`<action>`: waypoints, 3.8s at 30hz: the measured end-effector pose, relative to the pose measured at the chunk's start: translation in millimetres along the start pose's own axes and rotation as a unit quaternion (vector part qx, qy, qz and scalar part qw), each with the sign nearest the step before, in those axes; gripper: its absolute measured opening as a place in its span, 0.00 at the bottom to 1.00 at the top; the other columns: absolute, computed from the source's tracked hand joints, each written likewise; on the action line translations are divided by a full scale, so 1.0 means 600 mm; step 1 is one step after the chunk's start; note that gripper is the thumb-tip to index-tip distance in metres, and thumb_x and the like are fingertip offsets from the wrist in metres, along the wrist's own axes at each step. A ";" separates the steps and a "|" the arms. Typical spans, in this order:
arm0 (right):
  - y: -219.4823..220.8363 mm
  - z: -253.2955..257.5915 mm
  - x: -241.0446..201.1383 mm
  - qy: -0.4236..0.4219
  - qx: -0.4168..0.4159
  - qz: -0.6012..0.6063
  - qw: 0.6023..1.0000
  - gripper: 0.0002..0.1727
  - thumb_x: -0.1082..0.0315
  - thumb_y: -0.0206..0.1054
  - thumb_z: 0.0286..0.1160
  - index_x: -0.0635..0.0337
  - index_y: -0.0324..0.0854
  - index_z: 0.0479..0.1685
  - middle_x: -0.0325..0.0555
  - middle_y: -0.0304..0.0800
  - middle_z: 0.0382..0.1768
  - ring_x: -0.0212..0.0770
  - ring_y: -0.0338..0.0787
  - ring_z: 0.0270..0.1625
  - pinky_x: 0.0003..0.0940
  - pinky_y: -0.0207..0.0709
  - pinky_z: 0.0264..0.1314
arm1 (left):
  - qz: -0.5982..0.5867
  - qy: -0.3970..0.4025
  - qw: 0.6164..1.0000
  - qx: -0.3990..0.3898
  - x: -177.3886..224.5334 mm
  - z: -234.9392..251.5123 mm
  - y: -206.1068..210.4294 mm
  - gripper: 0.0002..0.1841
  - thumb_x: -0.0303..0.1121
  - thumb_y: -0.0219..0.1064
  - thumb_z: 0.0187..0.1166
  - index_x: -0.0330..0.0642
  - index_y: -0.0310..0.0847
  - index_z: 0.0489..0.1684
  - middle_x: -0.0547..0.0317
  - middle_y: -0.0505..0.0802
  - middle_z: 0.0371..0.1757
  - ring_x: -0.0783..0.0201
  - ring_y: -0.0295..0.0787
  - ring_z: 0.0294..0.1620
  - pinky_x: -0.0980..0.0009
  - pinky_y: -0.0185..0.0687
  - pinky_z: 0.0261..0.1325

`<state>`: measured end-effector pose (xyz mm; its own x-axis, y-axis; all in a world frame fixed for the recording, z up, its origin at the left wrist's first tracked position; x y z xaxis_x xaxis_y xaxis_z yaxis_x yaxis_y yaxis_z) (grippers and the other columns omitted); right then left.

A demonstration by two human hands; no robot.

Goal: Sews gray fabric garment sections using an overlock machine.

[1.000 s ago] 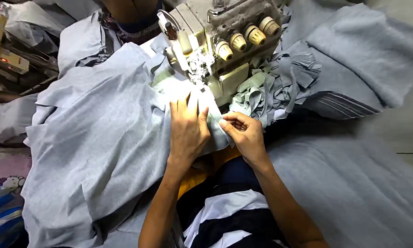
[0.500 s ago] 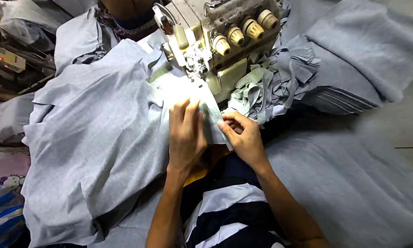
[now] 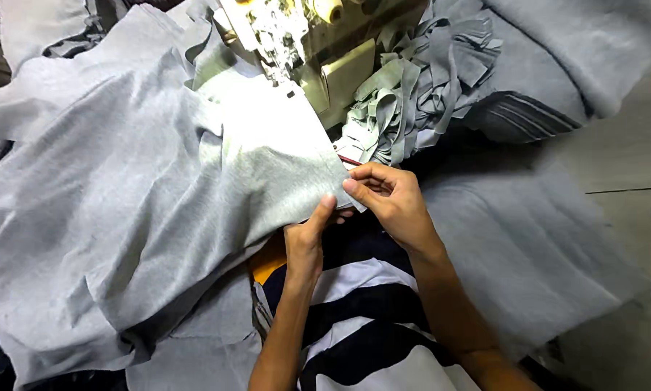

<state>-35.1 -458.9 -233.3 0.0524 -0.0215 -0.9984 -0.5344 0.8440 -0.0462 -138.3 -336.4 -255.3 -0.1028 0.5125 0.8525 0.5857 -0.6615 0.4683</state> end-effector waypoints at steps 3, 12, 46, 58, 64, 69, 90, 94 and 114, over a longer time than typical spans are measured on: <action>-0.002 -0.011 0.007 0.007 0.027 -0.051 0.998 0.07 0.65 0.73 0.79 0.56 0.90 0.48 0.36 0.93 0.31 0.29 0.90 0.28 0.23 0.86 0.30 | 0.057 0.047 0.996 0.050 -0.004 0.003 0.010 0.14 0.26 0.77 0.72 0.28 0.85 0.50 0.41 0.95 0.36 0.55 0.96 0.34 0.61 0.95 0.44; 0.027 -0.048 0.015 0.038 0.078 -0.019 0.996 0.14 0.69 0.73 0.78 0.63 0.87 0.59 0.36 0.92 0.25 0.28 0.89 0.24 0.20 0.85 0.27 | 0.102 0.088 0.988 0.078 -0.019 0.012 -0.002 0.18 0.26 0.82 0.67 0.31 0.84 0.52 0.45 0.96 0.39 0.55 0.97 0.38 0.57 0.96 0.48; 0.023 -0.008 0.019 0.003 0.095 -0.048 0.994 0.09 0.63 0.80 0.70 0.56 0.93 0.42 0.35 0.94 0.32 0.25 0.89 0.30 0.20 0.84 0.32 | 0.581 0.283 0.719 -0.255 0.164 0.006 -0.015 0.11 0.34 0.59 0.89 0.45 0.88 0.52 0.65 0.94 0.46 0.72 0.88 0.43 0.72 0.84 0.46; 0.026 -0.007 0.025 0.000 0.107 -0.046 0.993 0.09 0.63 0.81 0.69 0.57 0.92 0.42 0.36 0.94 0.32 0.25 0.90 0.32 0.20 0.84 0.35 | 0.737 0.299 0.279 -0.539 0.217 0.198 0.142 0.05 0.31 0.62 0.78 0.50 0.85 0.37 0.57 0.84 0.46 0.47 0.76 0.58 0.50 0.67 0.54; 0.022 -0.006 0.028 -0.006 0.104 -0.031 0.994 0.09 0.63 0.80 0.70 0.57 0.92 0.42 0.37 0.93 0.32 0.26 0.90 0.32 0.21 0.84 0.35 | 0.762 0.277 0.222 -0.542 0.200 0.205 0.160 0.03 0.31 0.66 0.73 0.45 0.81 0.39 0.50 0.81 0.46 0.42 0.75 0.59 0.48 0.68 0.53; 0.021 -0.006 0.032 -0.005 0.110 -0.040 0.993 0.09 0.62 0.78 0.73 0.56 0.92 0.43 0.36 0.94 0.32 0.25 0.90 0.32 0.20 0.84 0.35 | 0.752 0.312 0.244 -0.527 0.181 0.206 0.149 0.07 0.24 0.61 0.78 0.41 0.78 0.49 0.51 0.85 0.40 0.44 0.82 0.52 0.49 0.73 0.56; 0.052 -0.027 0.048 -0.156 0.128 -0.021 0.979 0.08 0.71 0.78 0.71 0.62 0.95 0.47 0.42 0.96 0.41 0.30 0.91 0.42 0.22 0.87 0.48 | 0.806 0.348 0.475 0.065 0.099 0.034 -0.086 0.45 0.20 0.64 0.67 0.39 0.53 0.94 0.47 0.62 0.94 0.48 0.51 0.95 0.29 0.39 0.88; 0.057 -0.023 0.066 -0.174 0.138 -0.023 0.975 0.09 0.71 0.78 0.71 0.63 0.95 0.47 0.42 0.96 0.40 0.30 0.91 0.42 0.23 0.87 0.49 | 0.802 0.341 0.485 0.075 0.090 0.035 -0.088 0.46 0.18 0.64 0.66 0.38 0.51 0.95 0.47 0.59 0.95 0.49 0.48 0.96 0.30 0.37 0.88; 0.083 0.095 0.010 -0.165 0.169 0.015 0.972 0.10 0.75 0.77 0.70 0.63 0.90 0.49 0.43 0.96 0.43 0.33 0.95 0.41 0.28 0.92 0.44 | 0.752 0.306 0.581 -0.059 0.194 0.141 -0.099 0.65 0.34 0.77 0.40 0.35 0.45 0.95 0.45 0.49 0.97 0.45 0.38 0.97 0.26 0.33 0.88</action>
<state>-13.2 -386.2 -239.9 0.3382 0.1319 -0.9318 -0.2351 0.9706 0.0521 -117.0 -191.5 -203.5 0.1652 -0.9602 0.2250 0.3276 -0.1618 -0.9309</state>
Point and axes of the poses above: each hand's wrist, its own z-axis towards the middle knuckle, its own y-axis out of the palm, x = y × z, the point moved 2 cm from there along z, towards the middle knuckle
